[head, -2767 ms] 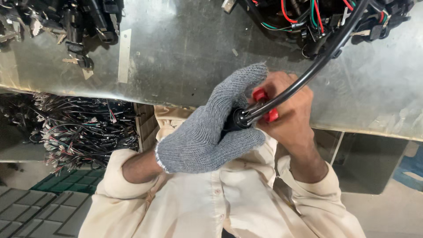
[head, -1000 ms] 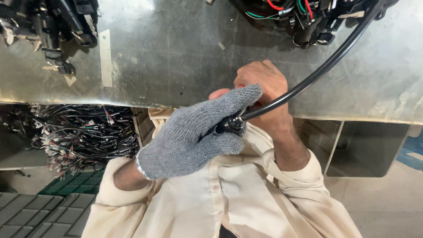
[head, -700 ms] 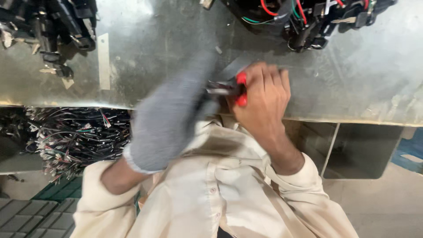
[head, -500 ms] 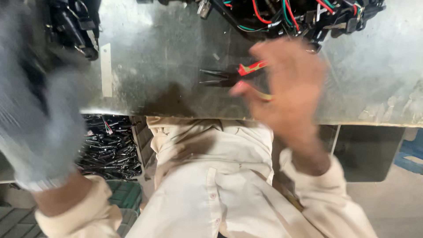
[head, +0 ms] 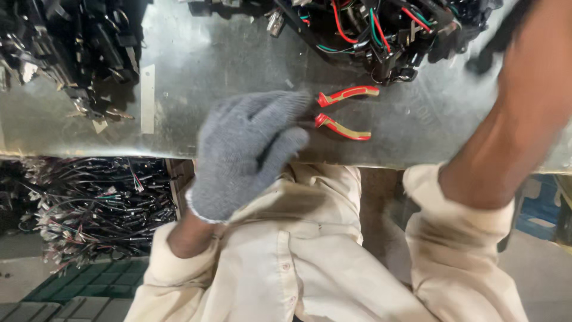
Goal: The person strips the outer insulation from multiple black cables using red-handled pliers. They repeatedly pick up cables, cut the sheath, and place the processed cables on a metal table.
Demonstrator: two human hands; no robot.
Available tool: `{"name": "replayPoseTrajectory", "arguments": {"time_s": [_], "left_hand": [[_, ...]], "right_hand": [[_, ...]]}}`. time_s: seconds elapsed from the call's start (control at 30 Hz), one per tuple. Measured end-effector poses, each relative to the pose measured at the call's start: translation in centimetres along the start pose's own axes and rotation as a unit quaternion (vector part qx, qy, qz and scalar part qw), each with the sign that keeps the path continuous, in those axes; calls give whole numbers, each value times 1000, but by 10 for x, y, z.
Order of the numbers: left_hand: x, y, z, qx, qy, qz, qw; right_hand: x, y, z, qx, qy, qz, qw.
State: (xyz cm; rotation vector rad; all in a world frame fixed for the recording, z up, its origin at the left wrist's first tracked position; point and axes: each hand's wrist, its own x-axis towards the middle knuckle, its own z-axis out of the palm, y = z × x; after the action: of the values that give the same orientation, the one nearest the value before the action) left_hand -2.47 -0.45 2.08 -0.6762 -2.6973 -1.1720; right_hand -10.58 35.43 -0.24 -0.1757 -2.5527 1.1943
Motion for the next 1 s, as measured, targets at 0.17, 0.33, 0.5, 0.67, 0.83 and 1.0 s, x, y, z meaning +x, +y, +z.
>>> {"name": "replayPoseTrajectory", "arguments": {"time_s": [0.17,0.33,0.5,0.67,0.83,1.0], "left_hand": [[14,25,28,-312,-20,-26,950],[3,36,30,-393,-179,-136,892],[13,6,56,-401,-45,9,915],[-6,-13,63,-438,-212,-164,858],[-25,-8,17,-484,197,-209,826],[-9,18,17,-488,-46,-205,847]], "right_hand": [[-119,-112,47,351,-172,-58,919],[-126,-137,55,669,-43,167,723],[-120,-184,57,695,-94,83,708],[-159,-145,44,325,-180,-128,920],[-176,-98,59,-48,-144,-288,945],[-149,-121,77,20,-88,-279,956]]}}
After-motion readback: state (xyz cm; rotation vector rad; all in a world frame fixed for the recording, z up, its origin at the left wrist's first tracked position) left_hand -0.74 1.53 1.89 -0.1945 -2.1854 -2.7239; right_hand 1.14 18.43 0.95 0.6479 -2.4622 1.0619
